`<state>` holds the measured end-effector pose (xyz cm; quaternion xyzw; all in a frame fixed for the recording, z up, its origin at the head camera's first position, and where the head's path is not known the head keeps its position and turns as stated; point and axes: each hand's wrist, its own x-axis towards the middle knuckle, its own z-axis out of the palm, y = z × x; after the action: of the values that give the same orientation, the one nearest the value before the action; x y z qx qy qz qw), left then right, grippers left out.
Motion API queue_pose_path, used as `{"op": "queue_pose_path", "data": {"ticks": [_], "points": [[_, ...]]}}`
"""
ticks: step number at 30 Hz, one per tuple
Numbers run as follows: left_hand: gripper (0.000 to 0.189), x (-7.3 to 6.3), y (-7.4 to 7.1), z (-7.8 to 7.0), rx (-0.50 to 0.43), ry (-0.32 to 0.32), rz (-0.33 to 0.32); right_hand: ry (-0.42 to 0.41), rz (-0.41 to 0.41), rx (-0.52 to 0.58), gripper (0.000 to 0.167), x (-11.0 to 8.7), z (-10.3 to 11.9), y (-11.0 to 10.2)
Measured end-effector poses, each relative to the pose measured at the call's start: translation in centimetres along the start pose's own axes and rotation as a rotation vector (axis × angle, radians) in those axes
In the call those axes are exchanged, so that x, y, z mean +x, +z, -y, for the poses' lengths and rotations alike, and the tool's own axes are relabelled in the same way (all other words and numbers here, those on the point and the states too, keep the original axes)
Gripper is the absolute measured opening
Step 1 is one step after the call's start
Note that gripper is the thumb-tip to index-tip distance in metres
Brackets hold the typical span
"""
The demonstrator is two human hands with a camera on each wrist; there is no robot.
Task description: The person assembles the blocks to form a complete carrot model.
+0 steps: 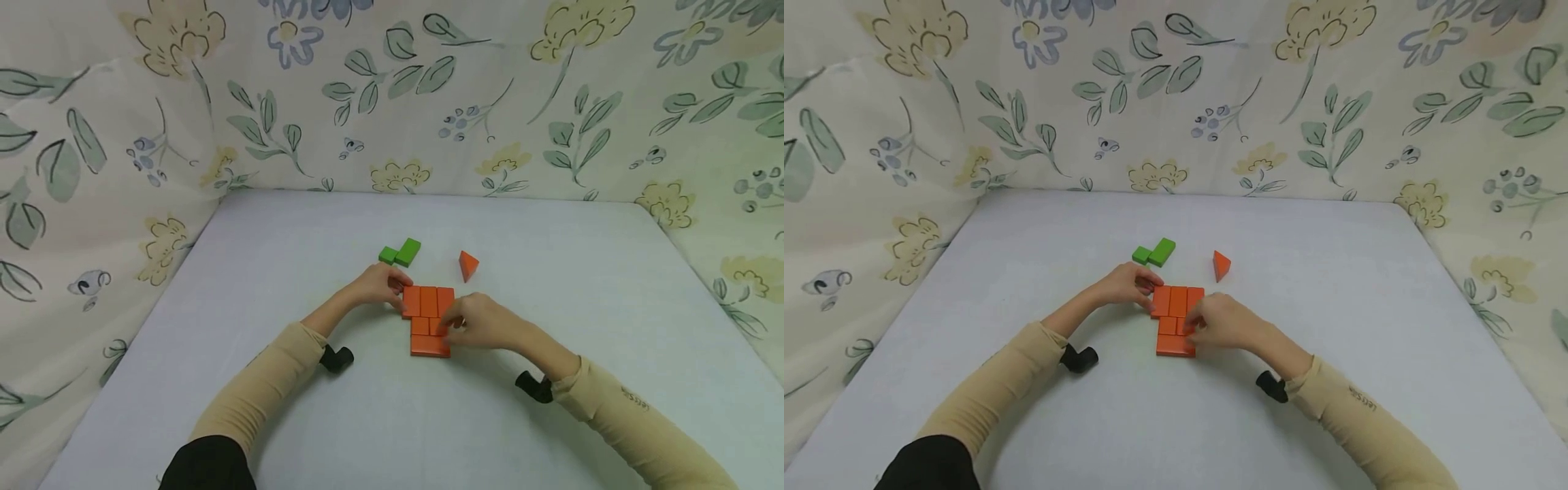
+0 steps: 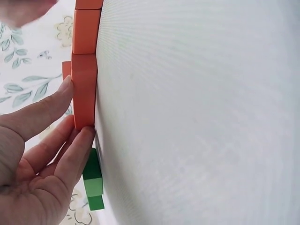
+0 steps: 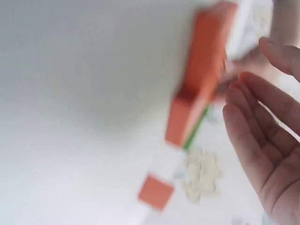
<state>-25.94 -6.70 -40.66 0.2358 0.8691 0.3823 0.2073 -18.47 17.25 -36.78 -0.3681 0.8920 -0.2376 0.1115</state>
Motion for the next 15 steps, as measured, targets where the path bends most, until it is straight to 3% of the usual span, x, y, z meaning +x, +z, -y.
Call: {"op": "queue_pose_path", "data": {"ticks": [7,9,15], "points": [[0.046,-0.2,-0.1,-0.1,0.006,-0.007,-0.005,0.093,-0.171,0.010,0.024,1.9,-5.9,-5.2],[0.046,-0.3,-0.1,-0.1,0.007,-0.017,-0.001,0.115,-0.158,0.008,0.034,2.5,-7.5,-5.7],[0.047,-0.4,0.0,-0.4,0.004,-0.028,0.003,0.158,-0.013,0.066,0.060,4.3,-10.3,-5.1]]}}
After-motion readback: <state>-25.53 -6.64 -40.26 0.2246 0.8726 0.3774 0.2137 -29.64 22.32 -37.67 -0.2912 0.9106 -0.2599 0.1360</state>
